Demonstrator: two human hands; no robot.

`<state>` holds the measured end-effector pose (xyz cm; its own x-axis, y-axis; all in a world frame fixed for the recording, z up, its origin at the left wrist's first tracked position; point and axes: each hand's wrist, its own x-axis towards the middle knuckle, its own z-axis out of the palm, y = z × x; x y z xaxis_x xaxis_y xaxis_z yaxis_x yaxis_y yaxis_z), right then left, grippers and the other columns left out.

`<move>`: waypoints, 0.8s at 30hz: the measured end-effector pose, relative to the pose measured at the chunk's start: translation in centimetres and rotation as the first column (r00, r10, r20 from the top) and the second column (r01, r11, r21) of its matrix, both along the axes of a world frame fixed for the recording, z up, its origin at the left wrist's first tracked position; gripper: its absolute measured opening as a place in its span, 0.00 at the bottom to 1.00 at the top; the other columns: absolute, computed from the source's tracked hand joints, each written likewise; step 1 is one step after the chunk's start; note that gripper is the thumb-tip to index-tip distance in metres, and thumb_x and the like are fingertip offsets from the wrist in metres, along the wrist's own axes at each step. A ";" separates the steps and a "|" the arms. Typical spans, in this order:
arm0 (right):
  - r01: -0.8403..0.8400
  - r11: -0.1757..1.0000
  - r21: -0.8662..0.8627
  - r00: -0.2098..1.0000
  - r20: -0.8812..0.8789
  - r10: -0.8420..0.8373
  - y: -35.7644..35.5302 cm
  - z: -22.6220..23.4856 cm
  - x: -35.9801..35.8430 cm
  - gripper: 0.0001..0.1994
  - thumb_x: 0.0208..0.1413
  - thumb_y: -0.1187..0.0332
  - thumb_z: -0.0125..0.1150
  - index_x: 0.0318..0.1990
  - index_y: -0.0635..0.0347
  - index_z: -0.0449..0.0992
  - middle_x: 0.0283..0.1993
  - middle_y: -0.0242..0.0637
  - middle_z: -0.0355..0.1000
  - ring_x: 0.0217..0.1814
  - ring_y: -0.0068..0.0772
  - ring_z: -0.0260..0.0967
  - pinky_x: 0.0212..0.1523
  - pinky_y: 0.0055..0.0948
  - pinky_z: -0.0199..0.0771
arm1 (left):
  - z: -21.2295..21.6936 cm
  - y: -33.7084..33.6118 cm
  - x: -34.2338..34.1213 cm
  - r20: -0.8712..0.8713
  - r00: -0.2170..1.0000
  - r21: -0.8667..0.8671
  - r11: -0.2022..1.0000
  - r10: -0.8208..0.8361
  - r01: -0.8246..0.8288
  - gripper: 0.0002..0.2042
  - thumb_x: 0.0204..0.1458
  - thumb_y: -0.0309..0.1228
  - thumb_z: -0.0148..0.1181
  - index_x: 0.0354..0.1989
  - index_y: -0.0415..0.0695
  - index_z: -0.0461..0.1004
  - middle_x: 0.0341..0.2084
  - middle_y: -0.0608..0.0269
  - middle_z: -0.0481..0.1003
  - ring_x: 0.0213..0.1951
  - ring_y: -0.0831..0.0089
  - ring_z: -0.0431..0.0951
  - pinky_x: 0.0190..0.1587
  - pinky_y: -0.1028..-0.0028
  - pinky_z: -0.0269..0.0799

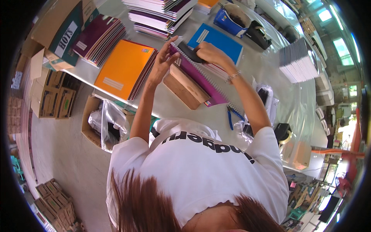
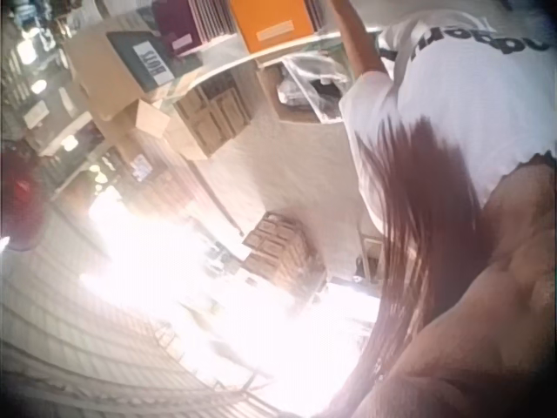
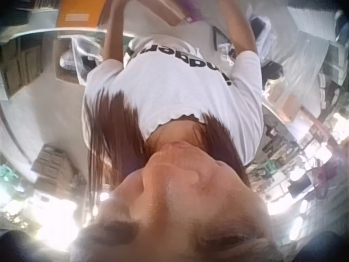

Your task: The person inserts a metal spiral through the holes of a notebook, cuts the coil with a pair of pliers, and places the notebook onto a stack. They repeat this process with several other notebooks of different colors.

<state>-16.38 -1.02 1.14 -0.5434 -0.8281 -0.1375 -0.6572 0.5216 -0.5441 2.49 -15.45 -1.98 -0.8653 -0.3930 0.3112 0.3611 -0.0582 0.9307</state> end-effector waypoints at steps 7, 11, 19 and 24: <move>0.044 0.996 -0.083 0.820 0.572 0.012 -0.2 4.4 1.2 0.15 0.50 0.67 0.50 0.33 0.74 0.77 0.20 0.41 0.71 0.17 0.30 0.66 0.22 0.29 0.64 | -0.1 0.1 0.1 0.058 0.995 -0.065 0.995 0.084 -0.080 0.29 0.58 0.29 0.59 0.68 0.48 0.57 0.47 0.66 0.71 0.52 0.78 0.69 0.60 0.74 0.59; -0.054 0.995 -0.088 0.998 -0.035 0.051 2.6 -0.6 -1.8 0.16 0.50 0.66 0.51 0.38 0.71 0.79 0.28 0.46 0.76 0.26 0.41 0.73 0.32 0.34 0.71 | 0.4 0.1 0.3 0.039 0.999 0.026 1.000 -0.014 0.013 0.28 0.57 0.28 0.60 0.66 0.48 0.61 0.46 0.69 0.72 0.50 0.80 0.69 0.60 0.74 0.60; 0.659 0.710 -0.246 0.732 -0.006 -0.681 23.6 -10.7 -6.3 0.26 0.55 0.52 0.57 0.53 0.65 0.73 0.32 0.42 0.70 0.27 0.33 0.66 0.27 0.30 0.64 | -1.1 6.2 3.9 0.094 0.952 0.069 0.952 0.292 -0.298 0.14 0.53 0.26 0.64 0.47 0.44 0.70 0.35 0.71 0.70 0.37 0.83 0.68 0.42 0.79 0.65; 0.764 0.626 -0.157 0.613 -0.128 -0.780 25.3 -13.9 -2.6 0.40 0.51 0.43 0.62 0.62 0.66 0.63 0.61 0.61 0.63 0.62 0.60 0.61 0.60 0.45 0.63 | 1.2 11.0 6.4 0.066 0.949 0.188 0.931 0.307 -0.314 0.12 0.50 0.20 0.64 0.43 0.42 0.73 0.33 0.67 0.74 0.37 0.77 0.73 0.43 0.77 0.67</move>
<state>-18.98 24.30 -12.78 -0.9934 -0.0944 0.0652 -0.1147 0.8399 -0.5304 8.87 -4.50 -0.74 -0.6991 -0.6935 0.1741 0.3582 -0.1289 0.9247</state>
